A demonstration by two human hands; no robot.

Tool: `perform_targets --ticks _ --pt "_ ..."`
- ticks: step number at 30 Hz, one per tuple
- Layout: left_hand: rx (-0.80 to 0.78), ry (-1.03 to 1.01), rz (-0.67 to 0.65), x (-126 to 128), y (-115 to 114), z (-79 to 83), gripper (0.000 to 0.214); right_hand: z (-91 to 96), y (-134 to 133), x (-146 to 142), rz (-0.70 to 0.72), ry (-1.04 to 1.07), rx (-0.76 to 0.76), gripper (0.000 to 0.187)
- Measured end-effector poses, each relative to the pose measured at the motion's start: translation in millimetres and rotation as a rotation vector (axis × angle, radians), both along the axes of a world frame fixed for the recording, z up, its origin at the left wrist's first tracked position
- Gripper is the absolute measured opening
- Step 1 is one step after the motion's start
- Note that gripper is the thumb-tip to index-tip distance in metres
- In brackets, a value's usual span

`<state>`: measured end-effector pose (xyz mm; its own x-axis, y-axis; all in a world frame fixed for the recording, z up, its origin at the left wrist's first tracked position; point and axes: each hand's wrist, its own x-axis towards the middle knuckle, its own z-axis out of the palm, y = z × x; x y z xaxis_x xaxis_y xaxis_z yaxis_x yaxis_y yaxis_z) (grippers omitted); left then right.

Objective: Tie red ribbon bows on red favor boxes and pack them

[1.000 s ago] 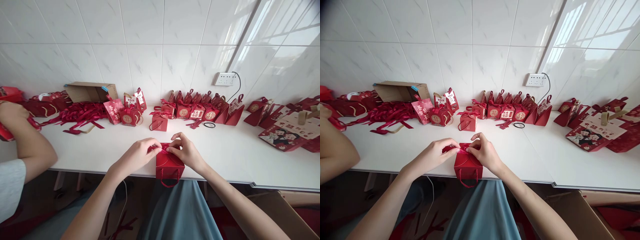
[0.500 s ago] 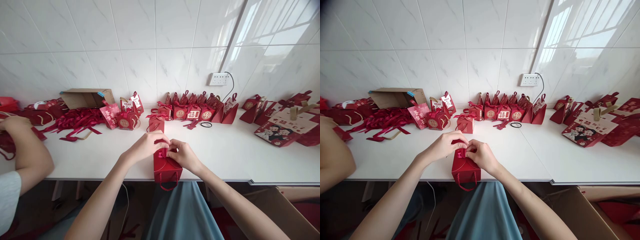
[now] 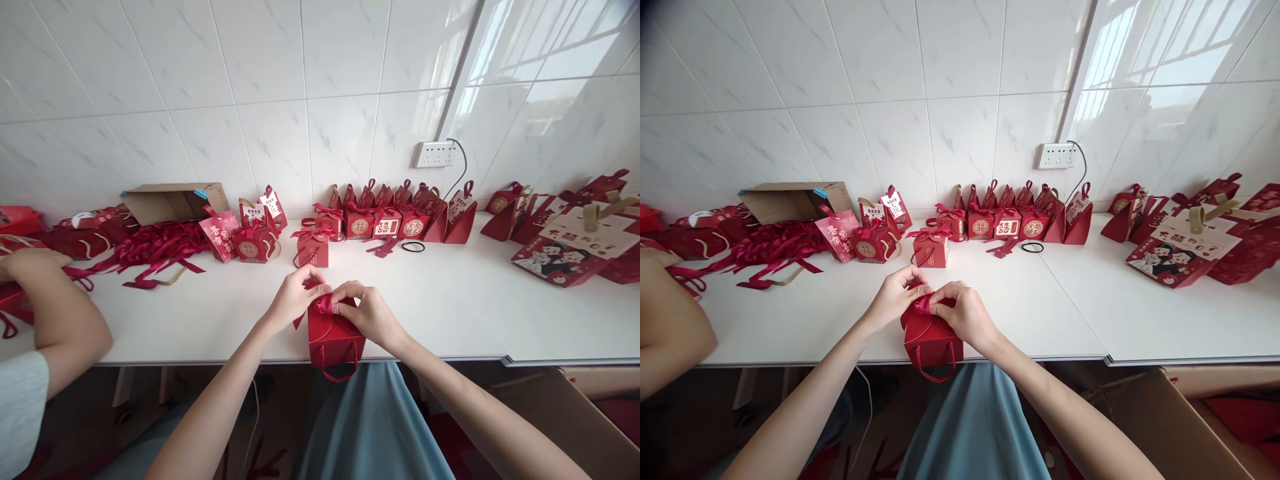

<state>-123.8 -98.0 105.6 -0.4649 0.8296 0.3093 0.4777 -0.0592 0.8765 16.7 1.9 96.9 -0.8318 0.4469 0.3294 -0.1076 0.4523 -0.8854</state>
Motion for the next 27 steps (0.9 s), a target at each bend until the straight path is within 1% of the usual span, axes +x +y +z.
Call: perform_targets --ticks 3,5,6,8,10,12,16,18,20,24,27 --pt "0.005 -0.052 0.049 4 1 -2.6 0.027 -2.5 -3 0 -0.030 -0.001 -0.093 0.010" --pt "-0.016 -0.002 0.074 6 0 -4.4 0.020 -4.0 -4 1 -0.052 0.049 -0.150 0.019" --pt "-0.029 0.043 0.069 7 -1 -5.4 0.016 -4.5 -5 1 -0.066 0.082 -0.163 0.022" --pt "-0.042 0.133 0.037 9 -5 -7.0 0.010 -5.1 -5 2 -0.089 0.129 -0.161 0.022" --pt "-0.044 0.192 -0.002 10 -9 -7.9 0.008 -5.2 -4 2 -0.102 0.143 -0.141 0.019" --pt "-0.058 0.205 -0.045 12 -14 -7.3 0.011 -5.3 -4 1 -0.110 0.134 -0.121 0.017" --pt "-0.109 0.141 -0.140 16 -24 -3.4 0.020 -5.4 -3 0 -0.131 0.108 -0.091 0.011" --pt "-0.118 0.098 -0.174 19 -27 -1.9 0.018 -5.4 -3 0 -0.139 0.103 -0.082 0.009" --pt "-0.122 0.061 -0.154 23 -28 -2.1 0.019 -5.4 -3 0 -0.148 0.107 -0.075 0.008" --pt "-0.125 0.005 -0.052 29 -24 -6.1 0.025 -5.0 -2 2 -0.144 0.119 -0.061 0.007" --pt "-0.129 -0.009 -0.057 30 -22 -9.1 0.022 -4.1 -1 3 -0.120 0.093 -0.041 0.006"
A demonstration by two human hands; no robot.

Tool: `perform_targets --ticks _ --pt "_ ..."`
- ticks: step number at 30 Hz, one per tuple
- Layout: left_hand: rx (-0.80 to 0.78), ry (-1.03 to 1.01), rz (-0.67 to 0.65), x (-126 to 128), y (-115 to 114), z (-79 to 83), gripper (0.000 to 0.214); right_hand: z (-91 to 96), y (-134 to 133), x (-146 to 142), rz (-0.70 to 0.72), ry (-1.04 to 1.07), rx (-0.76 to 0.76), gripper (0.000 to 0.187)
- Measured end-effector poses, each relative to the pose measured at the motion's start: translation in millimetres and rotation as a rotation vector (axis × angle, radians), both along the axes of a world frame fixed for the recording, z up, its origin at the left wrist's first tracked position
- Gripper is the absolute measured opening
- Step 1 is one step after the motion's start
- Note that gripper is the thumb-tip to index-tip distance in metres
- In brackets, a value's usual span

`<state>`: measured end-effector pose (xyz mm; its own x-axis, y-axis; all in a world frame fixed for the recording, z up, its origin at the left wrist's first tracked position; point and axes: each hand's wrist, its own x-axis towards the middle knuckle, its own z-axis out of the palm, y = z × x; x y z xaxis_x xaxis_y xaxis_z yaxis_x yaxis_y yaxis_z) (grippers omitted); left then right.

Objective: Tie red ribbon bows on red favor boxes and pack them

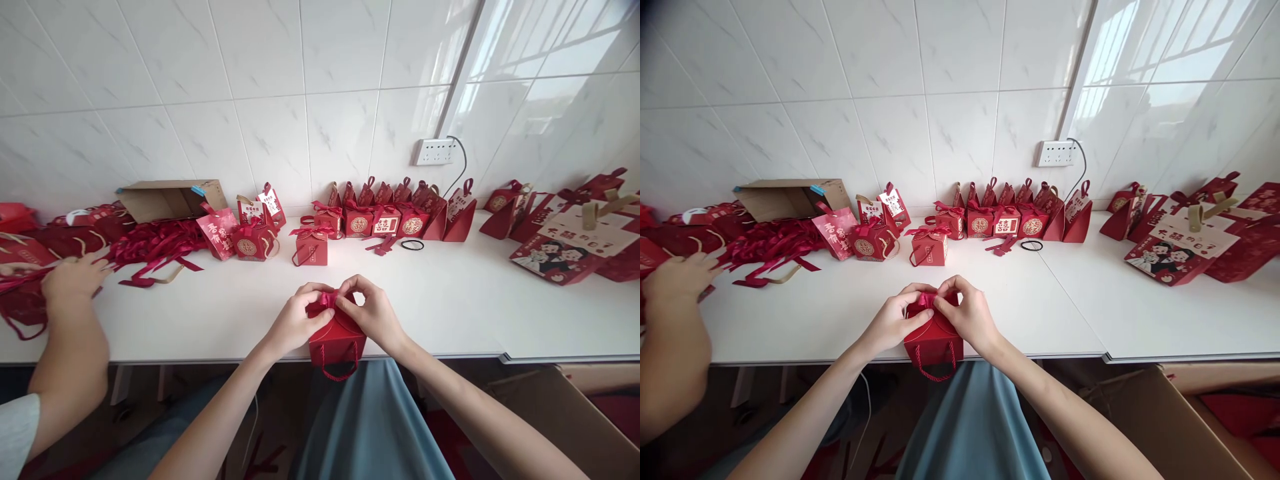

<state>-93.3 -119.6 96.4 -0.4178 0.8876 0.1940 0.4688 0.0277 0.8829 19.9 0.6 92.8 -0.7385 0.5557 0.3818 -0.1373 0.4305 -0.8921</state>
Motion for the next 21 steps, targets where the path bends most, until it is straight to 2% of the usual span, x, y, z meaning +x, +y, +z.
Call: perform_targets --ticks 4,8,13,16,21 --pt "0.006 -0.008 0.012 -1 1 -2.3 0.016 0.3 0 0 0.012 -0.010 0.017 0.006" --pt "0.005 -0.077 -0.034 -3 2 -3.0 0.017 0.7 1 0 0.023 -0.024 0.036 0.007" --pt "0.045 -0.223 -0.051 -3 3 -5.0 0.031 6.3 11 7 0.124 -0.075 0.103 0.008" --pt "0.063 -0.280 -0.042 -3 4 -5.8 0.031 9.7 15 15 0.141 -0.060 0.201 0.006" --pt "0.035 -0.290 -0.019 -2 4 -4.7 0.032 5.4 9 22 0.060 -0.029 0.414 0.004"
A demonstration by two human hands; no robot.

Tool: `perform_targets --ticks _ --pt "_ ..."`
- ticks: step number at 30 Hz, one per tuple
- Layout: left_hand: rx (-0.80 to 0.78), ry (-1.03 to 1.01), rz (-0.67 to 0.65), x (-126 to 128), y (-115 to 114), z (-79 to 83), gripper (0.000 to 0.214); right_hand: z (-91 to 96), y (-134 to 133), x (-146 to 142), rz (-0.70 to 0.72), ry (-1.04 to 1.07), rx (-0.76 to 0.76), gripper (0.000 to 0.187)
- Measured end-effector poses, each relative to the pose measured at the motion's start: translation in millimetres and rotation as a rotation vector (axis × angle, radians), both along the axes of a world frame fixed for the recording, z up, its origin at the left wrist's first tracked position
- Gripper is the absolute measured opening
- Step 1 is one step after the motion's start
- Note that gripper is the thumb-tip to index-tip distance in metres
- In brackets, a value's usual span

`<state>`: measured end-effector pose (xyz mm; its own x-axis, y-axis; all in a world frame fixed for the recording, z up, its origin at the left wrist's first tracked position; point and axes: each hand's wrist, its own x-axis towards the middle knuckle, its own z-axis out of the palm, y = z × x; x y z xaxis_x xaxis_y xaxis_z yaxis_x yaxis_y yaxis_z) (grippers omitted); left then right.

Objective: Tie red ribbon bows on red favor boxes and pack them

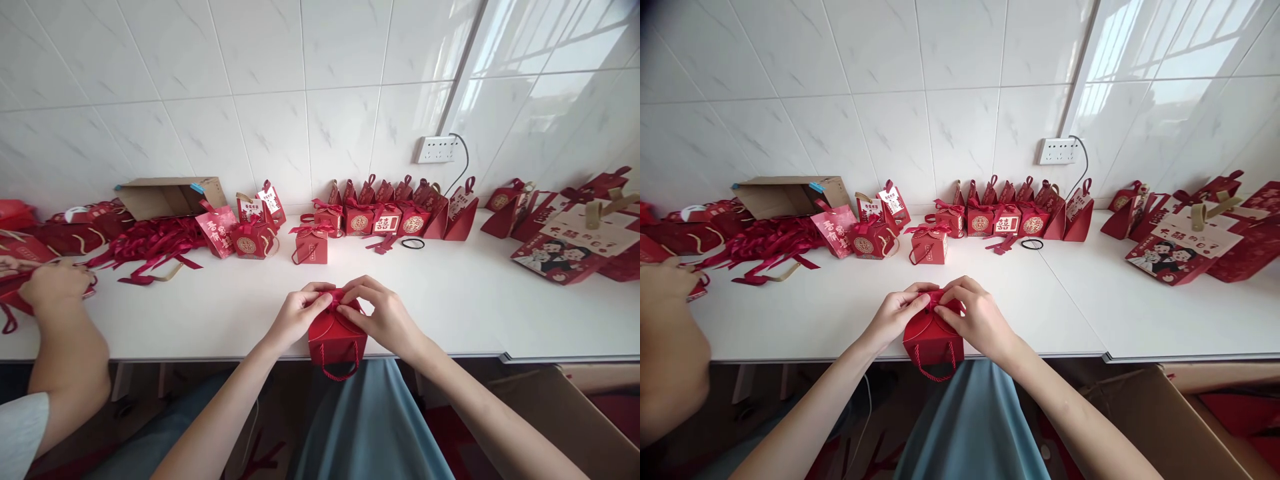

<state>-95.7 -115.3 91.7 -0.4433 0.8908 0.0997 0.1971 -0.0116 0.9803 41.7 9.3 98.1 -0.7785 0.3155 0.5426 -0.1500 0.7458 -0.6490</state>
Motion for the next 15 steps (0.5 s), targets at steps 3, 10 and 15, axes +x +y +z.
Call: perform_targets --ticks 3,10,15 --pt "0.011 -0.007 -0.006 0 -1 0.6 0.031 -5.2 -7 -1 -0.040 0.068 0.088 0.002" --pt "0.008 0.064 -0.004 -1 -2 0.8 0.037 -2.8 -15 -3 -0.057 0.116 0.363 0.018" --pt "-0.008 0.159 0.027 -3 -3 1.0 0.040 3.8 -13 0 -0.079 0.044 0.481 0.021"
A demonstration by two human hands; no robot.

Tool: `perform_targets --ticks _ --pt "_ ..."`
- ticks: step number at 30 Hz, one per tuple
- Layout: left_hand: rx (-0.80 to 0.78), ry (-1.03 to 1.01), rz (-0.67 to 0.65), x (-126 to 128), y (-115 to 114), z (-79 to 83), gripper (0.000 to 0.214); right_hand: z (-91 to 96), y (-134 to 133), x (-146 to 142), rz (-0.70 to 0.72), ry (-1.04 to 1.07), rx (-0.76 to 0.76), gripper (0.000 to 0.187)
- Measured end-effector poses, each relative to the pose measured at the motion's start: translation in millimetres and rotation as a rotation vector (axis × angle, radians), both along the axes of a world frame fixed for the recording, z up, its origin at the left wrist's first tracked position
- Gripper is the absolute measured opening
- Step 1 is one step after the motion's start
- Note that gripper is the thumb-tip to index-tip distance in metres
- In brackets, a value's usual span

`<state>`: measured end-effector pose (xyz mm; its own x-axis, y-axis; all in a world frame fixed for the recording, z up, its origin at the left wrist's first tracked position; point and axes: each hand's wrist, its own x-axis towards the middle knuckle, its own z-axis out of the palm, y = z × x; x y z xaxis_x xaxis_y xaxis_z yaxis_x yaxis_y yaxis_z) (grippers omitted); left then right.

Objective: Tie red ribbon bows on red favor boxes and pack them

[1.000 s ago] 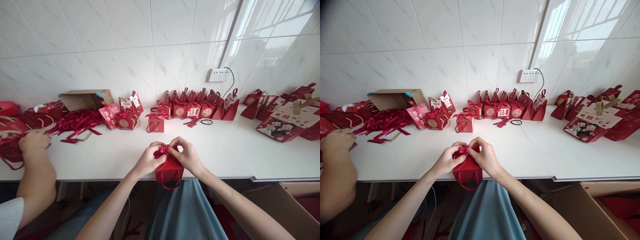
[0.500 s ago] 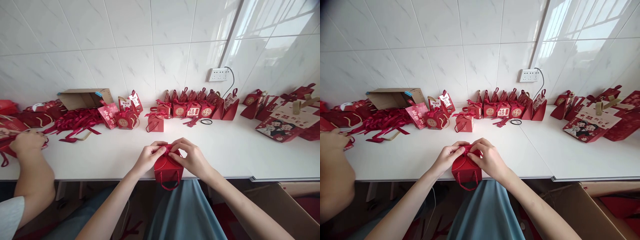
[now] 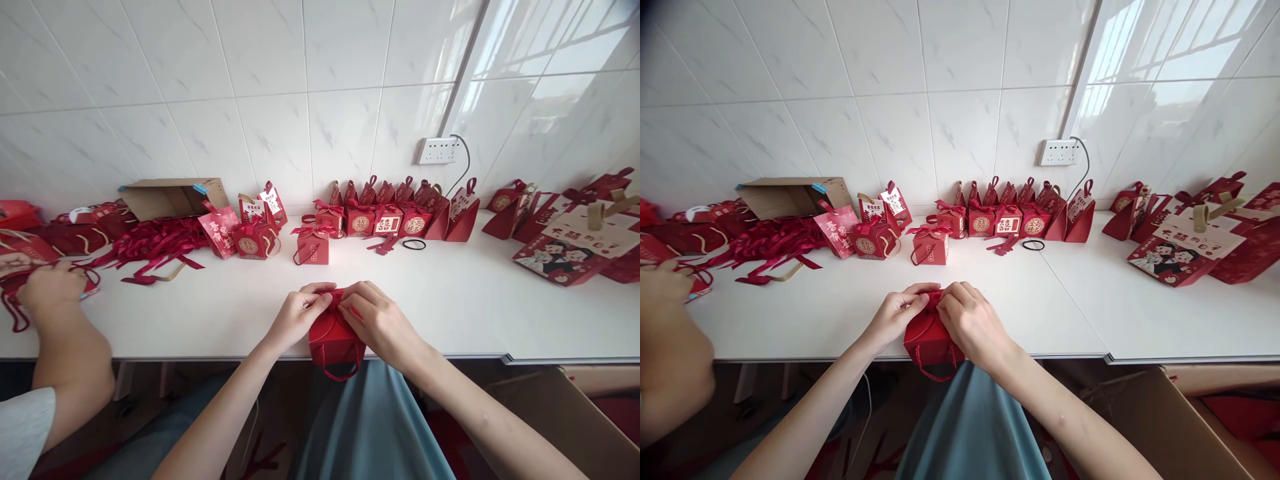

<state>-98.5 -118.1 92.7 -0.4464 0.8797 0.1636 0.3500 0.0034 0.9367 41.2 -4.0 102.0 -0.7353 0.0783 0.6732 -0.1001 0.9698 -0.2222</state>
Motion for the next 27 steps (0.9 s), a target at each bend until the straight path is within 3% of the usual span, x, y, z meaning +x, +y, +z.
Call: perform_targets --ticks 8,16,19,24,27 --pt "-0.038 0.240 0.143 -1 -9 10.8 0.040 7.9 14 7 -0.046 -0.103 0.086 0.018" --pt "0.036 0.540 0.394 11 -20 12.3 0.018 10.6 23 16 -0.187 -0.227 0.255 0.012" --pt "0.033 0.542 0.409 23 -23 13.8 0.018 13.4 21 18 -0.161 -0.257 0.184 0.010" --pt "-0.067 0.619 0.343 37 -26 17.1 0.018 16.7 15 20 -0.140 -0.266 -0.070 0.005" --pt "-0.051 0.693 0.369 38 -27 15.6 0.019 14.5 9 20 -0.178 -0.241 -0.237 0.017"
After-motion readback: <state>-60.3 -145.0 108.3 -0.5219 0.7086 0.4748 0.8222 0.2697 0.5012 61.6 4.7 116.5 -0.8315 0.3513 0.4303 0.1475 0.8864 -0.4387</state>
